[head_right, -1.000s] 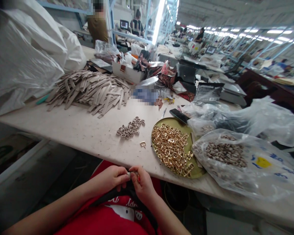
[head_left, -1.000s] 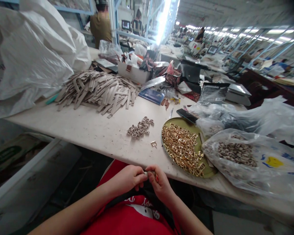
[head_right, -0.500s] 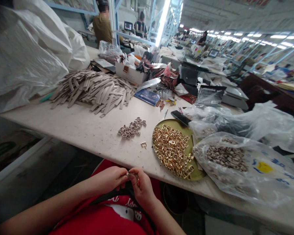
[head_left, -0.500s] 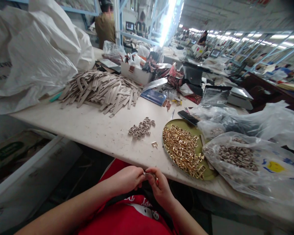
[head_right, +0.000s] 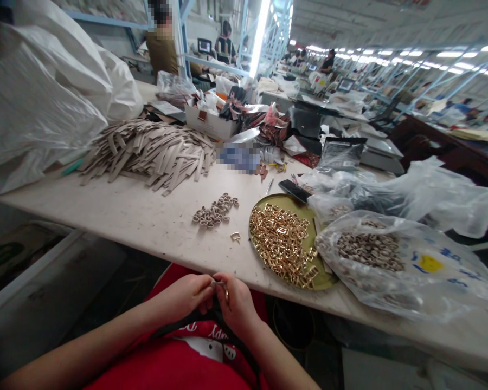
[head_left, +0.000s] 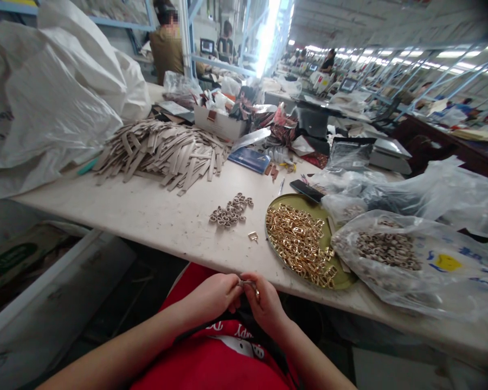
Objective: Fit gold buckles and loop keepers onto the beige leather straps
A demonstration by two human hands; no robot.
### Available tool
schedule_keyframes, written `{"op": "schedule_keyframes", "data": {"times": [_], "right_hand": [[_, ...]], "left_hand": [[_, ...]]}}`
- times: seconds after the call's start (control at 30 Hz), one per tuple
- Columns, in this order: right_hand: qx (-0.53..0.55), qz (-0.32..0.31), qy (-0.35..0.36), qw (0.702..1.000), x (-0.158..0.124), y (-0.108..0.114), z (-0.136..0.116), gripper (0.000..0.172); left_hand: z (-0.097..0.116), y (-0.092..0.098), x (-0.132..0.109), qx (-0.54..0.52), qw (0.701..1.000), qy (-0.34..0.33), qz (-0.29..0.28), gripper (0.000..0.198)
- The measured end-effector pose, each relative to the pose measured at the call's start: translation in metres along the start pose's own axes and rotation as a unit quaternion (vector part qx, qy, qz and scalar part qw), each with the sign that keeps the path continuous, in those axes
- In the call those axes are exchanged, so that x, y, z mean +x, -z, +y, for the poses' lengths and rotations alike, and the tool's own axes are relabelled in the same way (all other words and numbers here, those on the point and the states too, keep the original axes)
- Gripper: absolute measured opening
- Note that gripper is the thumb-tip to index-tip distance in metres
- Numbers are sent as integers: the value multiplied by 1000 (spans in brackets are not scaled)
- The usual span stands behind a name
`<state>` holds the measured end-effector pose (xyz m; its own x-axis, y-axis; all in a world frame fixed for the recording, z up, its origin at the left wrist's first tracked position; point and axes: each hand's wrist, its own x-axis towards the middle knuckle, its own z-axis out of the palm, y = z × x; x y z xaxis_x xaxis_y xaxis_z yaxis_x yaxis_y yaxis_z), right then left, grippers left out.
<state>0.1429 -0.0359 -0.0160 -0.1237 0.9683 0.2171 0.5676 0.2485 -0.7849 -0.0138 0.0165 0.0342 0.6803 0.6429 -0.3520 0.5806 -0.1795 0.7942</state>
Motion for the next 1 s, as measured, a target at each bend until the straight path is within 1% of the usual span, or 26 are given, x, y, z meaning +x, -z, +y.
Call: {"op": "schedule_keyframes", "data": {"times": [0.17, 0.23, 0.33, 0.43, 0.57, 0.67, 0.77, 0.83, 0.9, 1.0], "right_hand": [[-49, -37, -56, 997, 6, 11, 0, 17], [-64, -38, -57, 996, 5, 11, 1, 17], [-48, -31, -49, 997, 2, 5, 3, 17], [-4, -28, -50, 998, 0, 1, 5, 19], [40, -23, -62, 997, 4, 2, 5, 21], [44, -20, -54, 997, 7, 5, 3, 27], [63, -30, -30, 997, 8, 3, 1, 25], [79, -24, -23, 996, 8, -1, -1, 24], [96, -13, -35, 995, 9, -5, -2, 26], [123, -12, -63, 990, 14, -7, -1, 31]], "left_hand": [[0, 4, -1, 128, 990, -14, 64, 38], [1, 3, -1, 148, 987, -14, 64, 37], [3, -3, 0, 131, 990, -7, 43, 32], [4, -4, 1, 122, 992, -11, 41, 30], [2, 8, 2, 151, 988, 0, 46, 31], [0, 15, 3, 136, 990, -7, 45, 31], [-1, 13, 4, 107, 993, -24, 32, 30], [-1, 11, 6, 99, 994, -31, 43, 28], [-1, 11, 6, 93, 994, -32, 52, 27], [-1, 21, 4, 96, 994, -21, 38, 30]]}}
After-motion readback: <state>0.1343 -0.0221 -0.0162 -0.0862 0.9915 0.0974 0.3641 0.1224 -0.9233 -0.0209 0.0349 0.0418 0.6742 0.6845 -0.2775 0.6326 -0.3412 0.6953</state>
